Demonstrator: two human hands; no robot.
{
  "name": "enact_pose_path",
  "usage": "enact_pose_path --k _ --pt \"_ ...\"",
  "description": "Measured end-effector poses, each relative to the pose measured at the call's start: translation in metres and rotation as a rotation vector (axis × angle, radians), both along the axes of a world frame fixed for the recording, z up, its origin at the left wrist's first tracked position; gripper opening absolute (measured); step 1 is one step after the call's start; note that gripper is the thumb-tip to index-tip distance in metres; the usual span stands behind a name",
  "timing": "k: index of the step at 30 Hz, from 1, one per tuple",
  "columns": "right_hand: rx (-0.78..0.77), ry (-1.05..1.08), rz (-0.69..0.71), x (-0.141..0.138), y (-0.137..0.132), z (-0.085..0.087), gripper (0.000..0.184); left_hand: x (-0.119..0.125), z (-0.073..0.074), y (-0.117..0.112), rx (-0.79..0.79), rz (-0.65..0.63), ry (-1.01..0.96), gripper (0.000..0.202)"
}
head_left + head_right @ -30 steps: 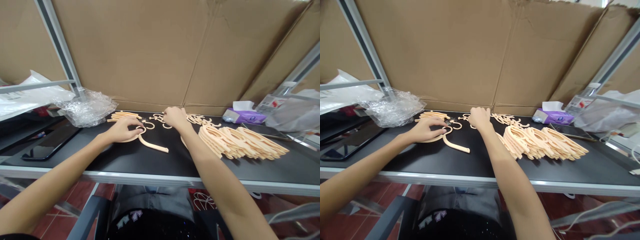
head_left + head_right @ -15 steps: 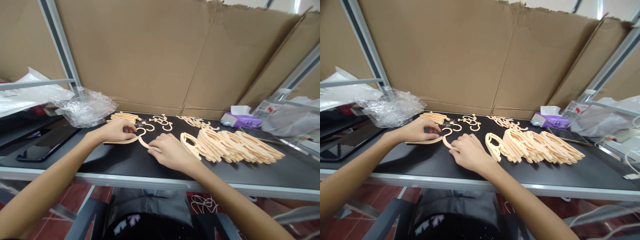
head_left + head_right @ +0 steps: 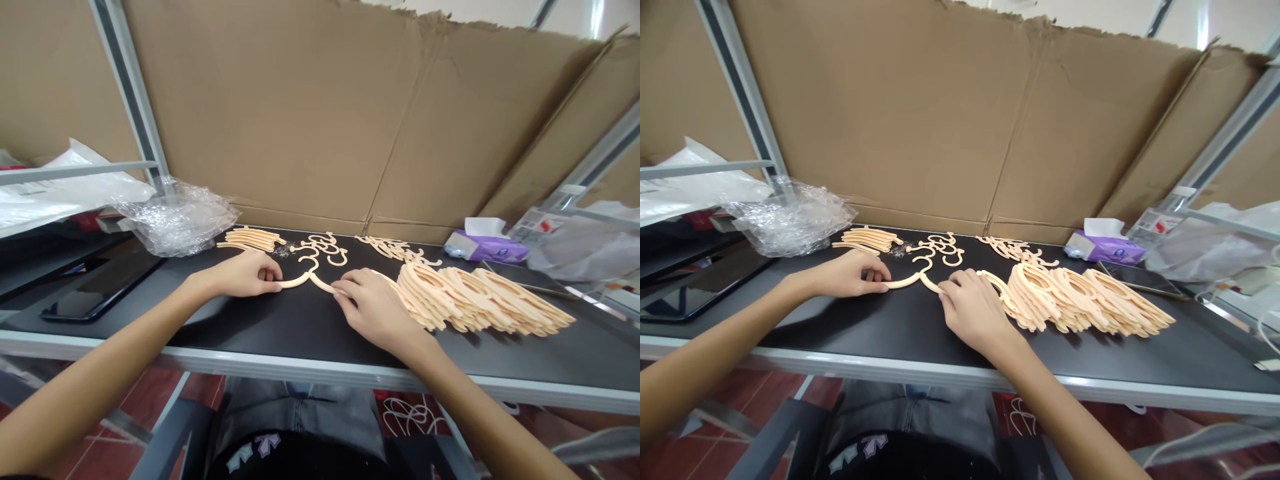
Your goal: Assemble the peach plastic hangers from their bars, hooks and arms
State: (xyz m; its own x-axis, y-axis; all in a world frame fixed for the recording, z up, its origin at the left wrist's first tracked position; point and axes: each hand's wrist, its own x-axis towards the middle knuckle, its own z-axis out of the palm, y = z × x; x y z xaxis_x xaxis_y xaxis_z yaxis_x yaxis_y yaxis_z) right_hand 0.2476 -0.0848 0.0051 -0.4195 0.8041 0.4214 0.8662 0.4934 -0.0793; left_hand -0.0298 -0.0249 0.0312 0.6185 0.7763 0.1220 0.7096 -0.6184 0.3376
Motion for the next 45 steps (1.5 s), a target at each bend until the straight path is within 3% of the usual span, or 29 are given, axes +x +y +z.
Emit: enact_pose_path --k 4,7,10,14,20,35,45 --pt "0.011 0.152 0.102 0.008 -0.031 -0.007 0.035 -0.002 -0.005 -0.045 0.333 0.075 -0.014 0.041" --pt "-0.122 0.080 0.132 0.016 -0.056 -0.015 0.052 0.003 -0.024 -0.088 0.350 0.066 0.051 0.049" --pt "-0.158 -0.017 0.140 0.017 -0.068 -0.026 0.078 0.008 -0.047 -0.110 0.386 0.074 0.127 0.084" --pt "-0.125 -0.053 0.108 0.011 -0.066 -0.035 0.091 0.009 -0.062 -0.110 0.406 0.110 0.158 0.096" --pt "-0.113 -0.083 0.047 0.008 -0.065 -0.039 0.093 0.010 -0.059 -0.108 0.417 0.133 0.172 0.100" --pt "-0.115 -0.142 0.065 0.007 -0.069 -0.034 0.088 0.008 -0.065 -0.106 0.477 0.094 0.156 0.093" --pt "-0.073 -0.208 0.083 0.008 -0.069 -0.033 0.089 0.011 -0.060 -0.112 0.536 0.066 0.310 0.093"
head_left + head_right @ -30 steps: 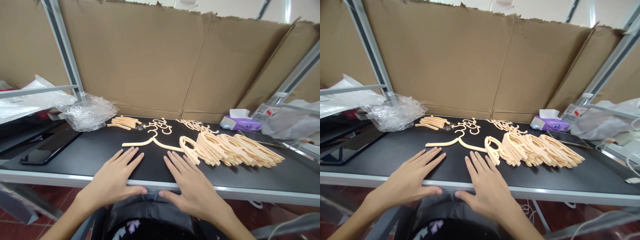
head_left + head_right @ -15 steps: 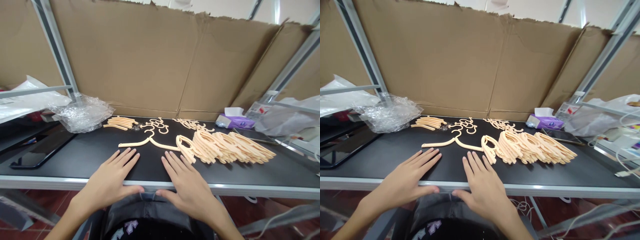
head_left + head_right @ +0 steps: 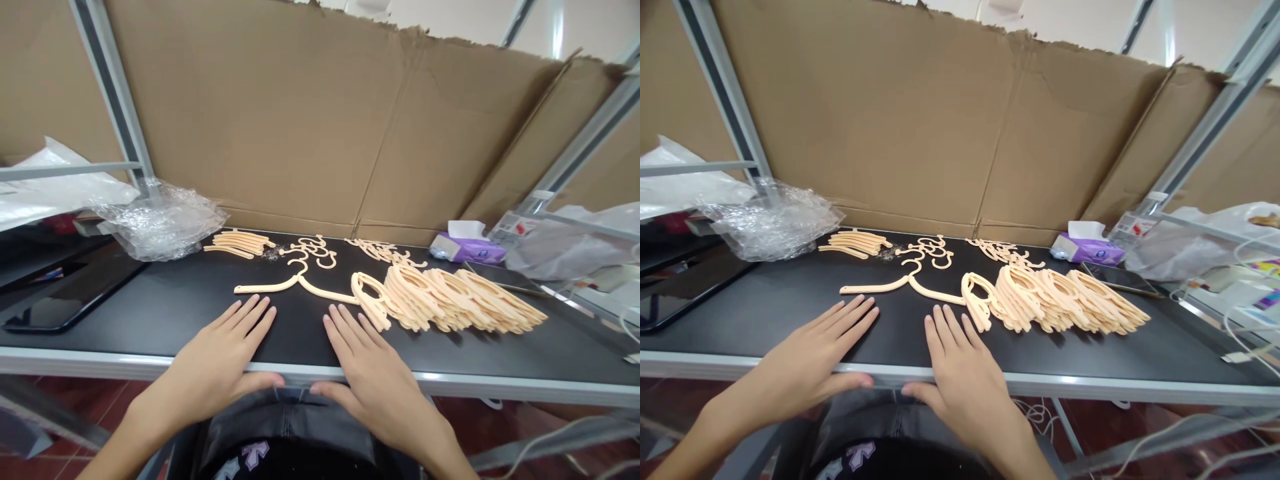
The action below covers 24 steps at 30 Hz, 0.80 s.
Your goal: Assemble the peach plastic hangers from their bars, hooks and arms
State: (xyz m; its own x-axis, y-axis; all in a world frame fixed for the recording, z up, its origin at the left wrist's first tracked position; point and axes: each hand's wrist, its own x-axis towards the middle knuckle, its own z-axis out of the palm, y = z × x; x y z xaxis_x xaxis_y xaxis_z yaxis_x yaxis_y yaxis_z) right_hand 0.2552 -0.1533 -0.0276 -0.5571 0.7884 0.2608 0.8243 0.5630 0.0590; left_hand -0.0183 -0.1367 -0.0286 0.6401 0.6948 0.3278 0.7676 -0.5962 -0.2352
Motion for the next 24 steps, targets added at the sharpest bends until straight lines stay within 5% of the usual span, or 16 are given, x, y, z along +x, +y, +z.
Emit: enact_pose_path --k 9,12,15,19,21,24 --pt "-0.083 0.003 0.001 0.000 0.000 0.001 0.087 0.005 0.002 -0.003 0.018 0.003 0.010 0.092" --pt "-0.196 -0.011 0.035 0.006 -0.001 0.018 0.080 0.006 0.002 -0.005 0.006 0.008 0.008 0.092" --pt "-0.404 -0.047 0.143 0.021 0.009 0.055 0.068 0.007 0.003 -0.006 -0.020 0.011 0.000 0.092" --pt "-0.641 -0.051 0.070 0.045 0.059 0.108 0.054 0.007 0.003 -0.006 -0.049 0.020 -0.025 0.092" --pt "-0.514 -0.042 -0.061 0.057 0.101 0.119 0.048 0.008 0.003 -0.006 -0.062 0.019 -0.036 0.092" --pt "-0.356 -0.266 -0.394 0.076 0.167 0.114 0.050 0.009 0.003 -0.006 -0.074 0.022 -0.030 0.092"
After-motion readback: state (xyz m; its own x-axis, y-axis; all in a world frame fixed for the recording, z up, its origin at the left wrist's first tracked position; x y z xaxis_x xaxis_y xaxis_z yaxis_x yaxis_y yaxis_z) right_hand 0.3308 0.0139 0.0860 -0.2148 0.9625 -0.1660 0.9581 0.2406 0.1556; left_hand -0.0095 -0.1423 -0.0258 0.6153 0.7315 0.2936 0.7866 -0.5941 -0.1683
